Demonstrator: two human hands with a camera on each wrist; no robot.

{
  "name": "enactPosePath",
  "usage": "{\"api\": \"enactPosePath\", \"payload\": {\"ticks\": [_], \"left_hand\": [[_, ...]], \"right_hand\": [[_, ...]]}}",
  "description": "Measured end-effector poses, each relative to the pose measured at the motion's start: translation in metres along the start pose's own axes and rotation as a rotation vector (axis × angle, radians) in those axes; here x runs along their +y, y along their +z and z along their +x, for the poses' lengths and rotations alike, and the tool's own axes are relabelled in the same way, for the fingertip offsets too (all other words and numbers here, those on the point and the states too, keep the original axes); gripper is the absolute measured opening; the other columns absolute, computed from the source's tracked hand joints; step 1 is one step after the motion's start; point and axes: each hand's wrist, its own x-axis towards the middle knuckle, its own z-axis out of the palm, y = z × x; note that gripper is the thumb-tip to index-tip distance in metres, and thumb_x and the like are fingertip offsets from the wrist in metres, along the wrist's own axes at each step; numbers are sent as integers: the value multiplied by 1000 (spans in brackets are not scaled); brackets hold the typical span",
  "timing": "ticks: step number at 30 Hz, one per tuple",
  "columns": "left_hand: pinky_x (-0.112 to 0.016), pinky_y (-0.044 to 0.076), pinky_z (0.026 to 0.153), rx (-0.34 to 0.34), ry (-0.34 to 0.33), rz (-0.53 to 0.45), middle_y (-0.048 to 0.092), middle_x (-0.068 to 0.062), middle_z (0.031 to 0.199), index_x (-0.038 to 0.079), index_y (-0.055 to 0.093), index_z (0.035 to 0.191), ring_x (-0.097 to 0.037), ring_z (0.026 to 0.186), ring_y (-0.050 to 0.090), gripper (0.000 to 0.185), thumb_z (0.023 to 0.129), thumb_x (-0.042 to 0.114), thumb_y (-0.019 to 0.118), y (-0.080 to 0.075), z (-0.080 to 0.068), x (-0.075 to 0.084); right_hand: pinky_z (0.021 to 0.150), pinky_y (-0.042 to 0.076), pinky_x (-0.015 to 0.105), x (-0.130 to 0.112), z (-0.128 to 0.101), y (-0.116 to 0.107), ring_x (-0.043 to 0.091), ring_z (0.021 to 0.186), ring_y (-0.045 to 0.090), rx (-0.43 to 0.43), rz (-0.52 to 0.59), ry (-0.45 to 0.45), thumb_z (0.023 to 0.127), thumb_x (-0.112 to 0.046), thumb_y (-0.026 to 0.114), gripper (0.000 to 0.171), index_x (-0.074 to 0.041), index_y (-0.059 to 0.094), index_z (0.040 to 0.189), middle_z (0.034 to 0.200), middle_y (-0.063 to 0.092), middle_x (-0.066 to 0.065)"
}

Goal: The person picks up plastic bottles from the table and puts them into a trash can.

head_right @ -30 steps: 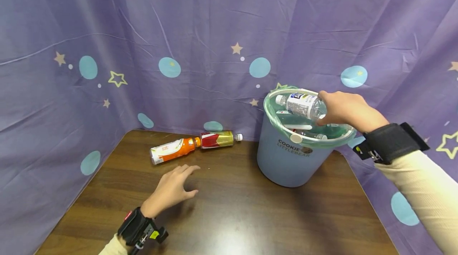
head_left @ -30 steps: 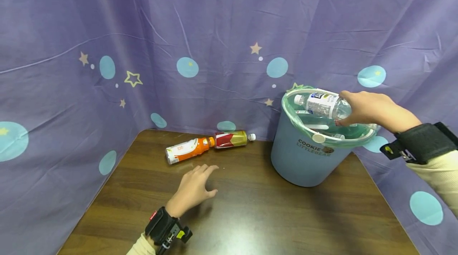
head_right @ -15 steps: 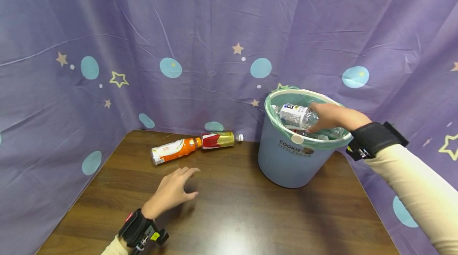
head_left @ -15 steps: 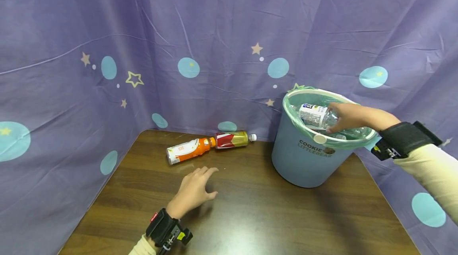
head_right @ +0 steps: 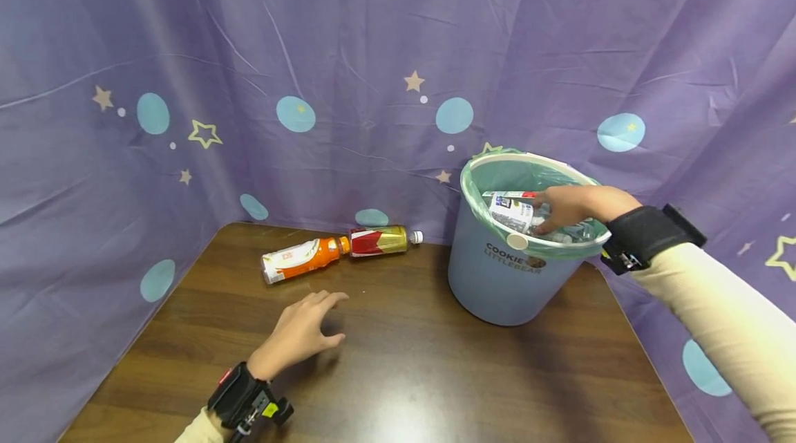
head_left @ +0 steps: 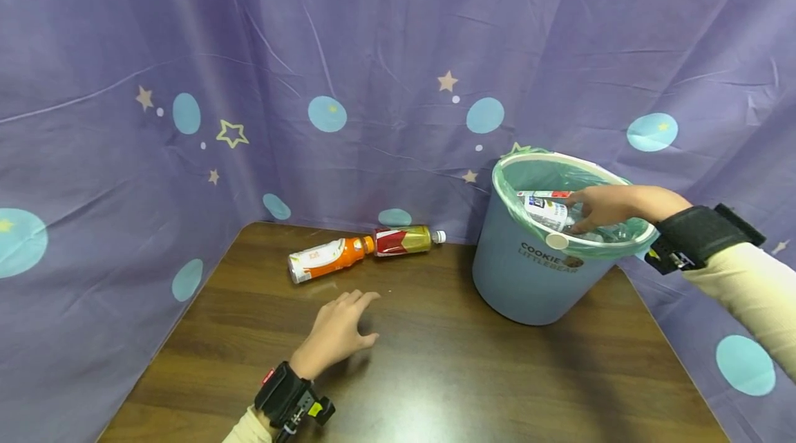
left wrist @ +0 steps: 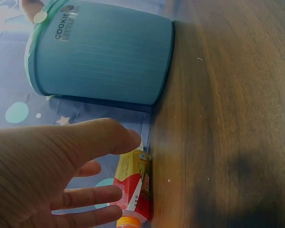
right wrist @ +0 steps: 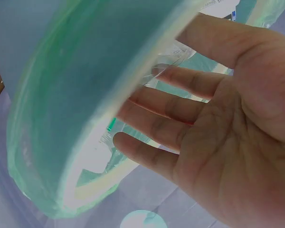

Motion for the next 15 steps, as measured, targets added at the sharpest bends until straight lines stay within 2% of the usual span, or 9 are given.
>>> {"api": "enactPosePath", "payload": {"ticks": [5, 8, 11, 15], "left_hand": [[-44, 59, 81, -6, 9, -18, 70, -3, 109, 15, 64, 131, -28, 99, 68, 68, 72, 33, 91, 1, 1, 1], [-45, 59, 84, -5, 11, -17, 70, -3, 108, 15, 64, 131, -29, 101, 69, 67, 72, 33, 90, 2, 2, 2], [-45, 59, 84, -5, 9, -14, 70, -3, 108, 15, 64, 131, -29, 101, 69, 67, 72, 33, 90, 3, 2, 2], [-43, 59, 79, -11, 8, -15, 70, -3, 108, 14, 64, 131, -27, 98, 68, 67, 72, 33, 91, 4, 1, 3]], "right_hand": [[84, 58, 53, -2, 2, -5, 48, 104, 67, -17, -23, -21, 92, -24, 75, 72, 22, 43, 136, 113, 65, 40], [74, 57, 45, -3, 4, -6, 35, 90, 69, -32, -16, -14, 91, -24, 76, 71, 22, 43, 136, 101, 70, 27], [66, 51, 36, -4, 7, -7, 21, 79, 61, -59, -12, -10, 92, -23, 75, 74, 22, 40, 137, 90, 67, 13], [70, 51, 39, -6, 10, -10, 21, 81, 60, -93, -39, -21, 92, -22, 76, 74, 23, 38, 137, 91, 64, 13]]}}
